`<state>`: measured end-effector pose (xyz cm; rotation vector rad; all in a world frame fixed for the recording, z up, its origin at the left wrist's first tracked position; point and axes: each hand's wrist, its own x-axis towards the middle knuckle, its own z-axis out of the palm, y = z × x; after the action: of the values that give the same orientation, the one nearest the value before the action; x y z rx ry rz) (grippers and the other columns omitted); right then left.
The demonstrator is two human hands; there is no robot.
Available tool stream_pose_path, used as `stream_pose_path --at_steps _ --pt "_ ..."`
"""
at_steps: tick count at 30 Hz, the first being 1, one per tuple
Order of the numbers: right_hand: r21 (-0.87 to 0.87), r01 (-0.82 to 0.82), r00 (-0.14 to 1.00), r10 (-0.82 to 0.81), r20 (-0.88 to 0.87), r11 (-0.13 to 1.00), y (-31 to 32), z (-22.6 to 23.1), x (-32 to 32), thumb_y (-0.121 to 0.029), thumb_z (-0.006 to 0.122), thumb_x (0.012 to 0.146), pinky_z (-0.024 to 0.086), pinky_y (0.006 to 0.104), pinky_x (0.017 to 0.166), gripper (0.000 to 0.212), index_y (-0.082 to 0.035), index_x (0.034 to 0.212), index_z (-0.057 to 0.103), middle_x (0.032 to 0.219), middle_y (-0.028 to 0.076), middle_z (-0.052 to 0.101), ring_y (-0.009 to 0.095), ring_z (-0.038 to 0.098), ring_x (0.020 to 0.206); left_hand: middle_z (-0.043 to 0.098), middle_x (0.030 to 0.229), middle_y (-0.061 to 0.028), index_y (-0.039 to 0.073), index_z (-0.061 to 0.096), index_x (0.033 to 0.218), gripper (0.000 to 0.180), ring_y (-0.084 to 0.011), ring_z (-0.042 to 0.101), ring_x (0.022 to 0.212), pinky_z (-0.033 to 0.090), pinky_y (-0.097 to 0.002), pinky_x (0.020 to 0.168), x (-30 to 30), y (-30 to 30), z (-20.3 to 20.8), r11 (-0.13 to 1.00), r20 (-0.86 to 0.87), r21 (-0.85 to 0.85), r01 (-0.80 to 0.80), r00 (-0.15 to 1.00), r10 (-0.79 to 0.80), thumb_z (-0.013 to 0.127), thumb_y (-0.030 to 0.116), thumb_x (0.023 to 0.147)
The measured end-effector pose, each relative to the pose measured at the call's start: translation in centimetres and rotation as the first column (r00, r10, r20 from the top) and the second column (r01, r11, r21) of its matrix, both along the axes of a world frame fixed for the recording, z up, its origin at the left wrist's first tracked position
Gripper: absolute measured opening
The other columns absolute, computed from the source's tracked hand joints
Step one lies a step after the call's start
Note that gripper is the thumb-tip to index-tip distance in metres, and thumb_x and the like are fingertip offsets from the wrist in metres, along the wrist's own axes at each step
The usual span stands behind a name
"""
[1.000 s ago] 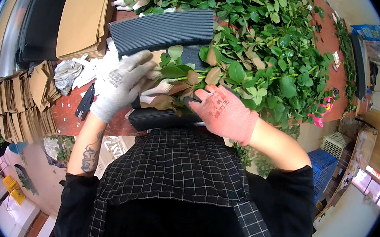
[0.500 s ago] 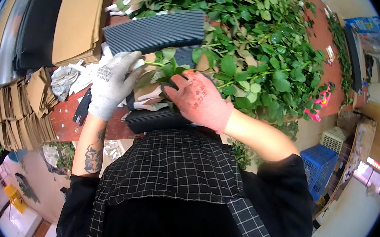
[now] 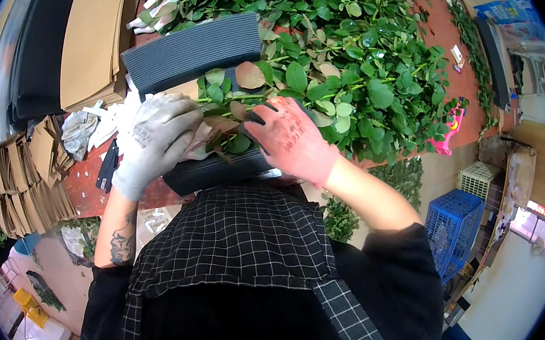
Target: The person packs roses into small boxes by hand, arranging the flower heads side-by-side in the box and occasionally using shears to trim a stem.
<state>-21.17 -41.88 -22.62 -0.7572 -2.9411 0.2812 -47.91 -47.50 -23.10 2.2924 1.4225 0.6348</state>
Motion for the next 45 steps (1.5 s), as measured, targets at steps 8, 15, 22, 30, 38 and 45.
stream_pose_path --at_steps 8,15,22,30,38,45 --pt "-0.031 -0.178 0.979 0.18 0.095 0.984 2.3 2.3 0.0 -0.02 0.065 0.073 0.043 0.038 0.092 0.041 -0.01 0.112 0.063 0.096 0.008 0.055 0.026 0.055 0.099 0.062 0.11 -0.0112 0.01 0.065 0.112 0.037 -0.0323 0.056 0.111 0.044 -0.043 0.094 -1.3 1.5 -3.7 0.995 -0.024 0.095 -0.004 1.0 0.006 0.066 0.022 0.077" --pt "0.246 -0.017 0.98 0.065 -0.19 0.969 8.3 7.0 -0.8 -0.023 0.07 0.075 0.049 0.0406 0.088 0.038 -0.012 0.111 0.065 0.1 0.008 0.065 0.027 0.062 0.097 0.064 0.092 -0.0152 0.008 0.066 0.112 0.045 -0.0329 0.062 0.092 0.047 -0.0413 0.086 -0.7 1.2 -2.5 0.995 0.011 0.054 -0.078 0.997 0.078 0.071 0.035 0.078" --pt "0.281 0.008 0.996 0.019 -0.092 0.96 5.5 4.7 -1.9 -0.021 0.067 0.075 0.045 0.0398 0.093 0.041 -0.015 0.115 0.06 0.117 0.006 0.058 0.026 0.056 0.11 0.064 0.102 -0.0152 0.005 0.062 0.117 0.045 -0.0335 0.059 0.096 0.046 -0.0421 0.087 -1.2 -0.6 -3.2 0.983 -0.009 -0.057 -0.173 0.985 0.173 0.066 0.029 0.08" --pt "0.061 -0.206 0.972 0.197 0.126 0.977 2.8 -0.3 -3.4 -0.021 0.059 0.078 0.05 0.0345 0.066 0.031 -0.013 0.109 0.062 0.083 0.005 0.058 0.024 0.062 0.077 0.063 0.116 -0.0149 0.004 0.064 0.115 0.044 -0.0337 0.057 0.108 0.044 -0.0416 0.095 -0.7 -1.2 -2.7 0.965 0.096 -0.143 -0.22 0.967 0.235 0.069 0.024 0.076" --pt "0.071 -0.203 0.973 0.193 0.124 0.977 2.9 3.0 -3.8 -0.022 0.064 0.077 0.051 0.0374 0.072 0.041 -0.009 0.116 0.059 0.096 0.008 0.061 0.024 0.063 0.087 0.061 0.115 -0.0118 0.011 0.067 0.113 0.04 -0.0318 0.058 0.105 0.045 -0.0412 0.092 -1.0 -2.2 -4.2 0.976 0.113 -0.072 -0.208 0.97 0.215 0.069 0.022 0.075" --pt "0.009 -0.083 0.95 0.076 0.304 0.997 2.6 2.3 -2.8 -0.019 0.059 0.079 0.05 0.039 0.069 0.036 -0.01 0.114 0.058 0.087 0.01 0.062 0.026 0.065 0.084 0.059 0.119 -0.0164 0.009 0.067 0.11 0.041 -0.0347 0.057 0.107 0.046 -0.0432 0.091 0.9 -2.1 -3.6 0.946 -0.042 0.039 -0.323 0.945 0.324 0.071 0.017 0.07"
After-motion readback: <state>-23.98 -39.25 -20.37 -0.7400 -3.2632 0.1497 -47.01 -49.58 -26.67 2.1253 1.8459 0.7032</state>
